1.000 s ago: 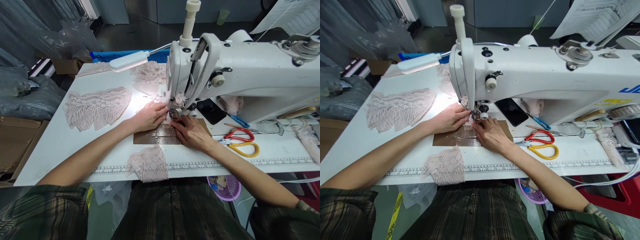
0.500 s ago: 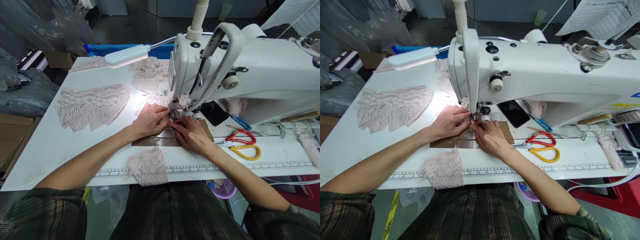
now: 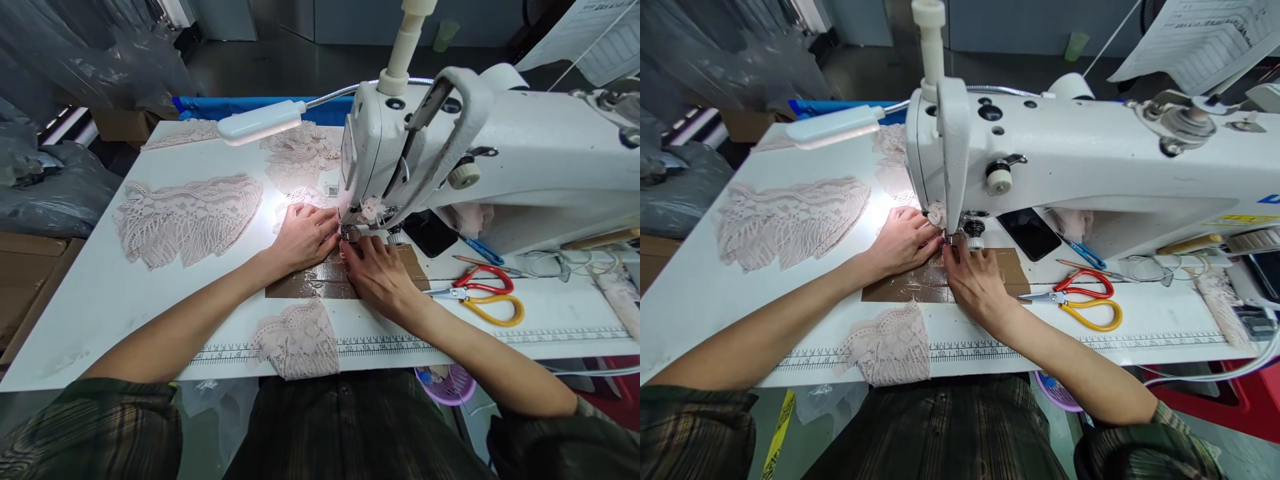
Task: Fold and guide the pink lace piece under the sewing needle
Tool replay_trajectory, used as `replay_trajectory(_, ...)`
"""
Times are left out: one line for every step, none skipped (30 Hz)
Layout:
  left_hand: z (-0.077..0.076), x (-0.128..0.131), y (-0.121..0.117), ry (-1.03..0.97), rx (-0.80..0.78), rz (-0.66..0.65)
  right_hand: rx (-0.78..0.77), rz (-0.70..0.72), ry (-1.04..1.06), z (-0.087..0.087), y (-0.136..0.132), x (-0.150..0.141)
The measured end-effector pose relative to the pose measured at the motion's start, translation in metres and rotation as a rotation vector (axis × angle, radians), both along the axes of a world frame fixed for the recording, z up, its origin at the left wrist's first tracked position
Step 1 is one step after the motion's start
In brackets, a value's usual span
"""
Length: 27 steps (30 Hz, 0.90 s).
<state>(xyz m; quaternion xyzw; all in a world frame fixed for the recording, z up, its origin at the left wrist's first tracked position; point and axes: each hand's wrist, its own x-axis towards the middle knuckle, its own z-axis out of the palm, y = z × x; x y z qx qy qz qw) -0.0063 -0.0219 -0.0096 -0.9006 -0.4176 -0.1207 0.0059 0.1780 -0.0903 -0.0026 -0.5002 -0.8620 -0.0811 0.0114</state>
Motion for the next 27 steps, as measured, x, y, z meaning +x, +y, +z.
replay_trajectory(0.000,0.000,0.000,-0.004,0.000,-0.002,-0.006,-0.009,0.003,0.000,0.000,-0.001)
replay_trajectory(0.000,0.000,0.001,-0.008,-0.002,-0.004,-0.010,-0.019,0.007,0.001,-0.001,-0.003)
replay_trajectory(-0.001,0.000,0.001,-0.014,-0.004,-0.007,-0.011,-0.028,0.007,0.001,-0.002,-0.004)
replay_trajectory(-0.001,0.000,0.001,-0.022,-0.004,-0.011,-0.011,-0.036,0.002,0.002,-0.002,-0.006)
replay_trajectory(-0.002,-0.001,0.001,-0.034,0.000,-0.018,-0.008,-0.042,-0.006,0.002,-0.004,-0.007)
replay_trajectory(-0.003,-0.001,0.001,-0.052,0.013,-0.025,-0.005,-0.047,-0.015,0.003,-0.005,-0.009)
replay_trajectory(-0.005,-0.001,0.001,-0.077,0.039,-0.034,-0.002,-0.053,-0.024,0.004,-0.006,-0.010)
replay_trajectory(-0.006,-0.002,0.001,-0.107,0.077,-0.050,0.001,-0.063,-0.033,0.004,-0.007,-0.012)
replay_trajectory(-0.008,-0.003,0.001,-0.138,0.118,-0.082,0.002,-0.077,-0.043,0.005,-0.008,-0.013)
replay_trajectory(-0.009,-0.004,0.001,-0.168,0.159,-0.129,0.001,-0.091,-0.056,0.006,-0.009,-0.015)
replay_trajectory(-0.011,-0.005,0.001,-0.193,0.193,-0.186,-0.002,-0.104,-0.071,0.006,-0.010,-0.016)
replay_trajectory(-0.012,-0.006,0.001,-0.211,0.218,-0.242,-0.004,-0.114,-0.087,0.007,-0.010,-0.017)
replay_trajectory(-0.012,-0.007,0.001,-0.218,0.231,-0.290,-0.006,-0.122,-0.100,0.007,-0.011,-0.018)
replay_trajectory(-0.012,-0.007,0.001,-0.215,0.235,-0.322,-0.007,-0.126,-0.109,0.008,-0.011,-0.019)
replay_trajectory(-0.012,-0.008,0.001,-0.205,0.236,-0.335,-0.006,-0.130,-0.112,0.008,-0.012,-0.020)
replay_trajectory(-0.012,-0.009,0.001,-0.190,0.233,-0.339,-0.004,-0.132,-0.112,0.008,-0.012,-0.020)
replay_trajectory(-0.012,-0.010,0.001,-0.170,0.227,-0.340,-0.001,-0.135,-0.111,0.008,-0.013,-0.021)
replay_trajectory(-0.011,-0.011,0.001,-0.153,0.225,-0.342,0.002,-0.139,-0.109,0.008,-0.013,-0.022)
replay_trajectory(-0.011,-0.011,0.001,-0.141,0.227,-0.345,0.006,-0.145,-0.104,0.007,-0.014,-0.022)
replay_trajectory(-0.010,-0.012,0.001,-0.133,0.230,-0.347,0.010,-0.153,-0.098,0.006,-0.014,-0.023)
replay_trajectory(-0.010,-0.012,0.001,-0.127,0.231,-0.349,0.014,-0.158,-0.092,0.005,-0.014,-0.023)
replay_trajectory(-0.010,-0.013,0.001,-0.123,0.229,-0.348,0.020,-0.164,-0.085,0.004,-0.014,-0.023)
replay_trajectory(-0.009,-0.013,0.001,-0.119,0.223,-0.346,0.026,-0.167,-0.080,0.003,-0.014,-0.024)
replay_trajectory(-0.009,-0.013,0.001,-0.114,0.214,-0.341,0.033,-0.165,-0.077,0.002,-0.015,-0.024)
replay_trajectory(-0.009,-0.013,0.001,-0.107,0.206,-0.335,0.040,-0.163,-0.075,0.002,-0.015,-0.024)
replay_trajectory(-0.009,-0.013,0.000,-0.099,0.203,-0.330,0.045,-0.162,-0.073,0.001,-0.015,-0.024)
replay_trajectory(-0.009,-0.013,0.000,-0.088,0.202,-0.326,0.047,-0.164,-0.070,0.001,-0.015,-0.024)
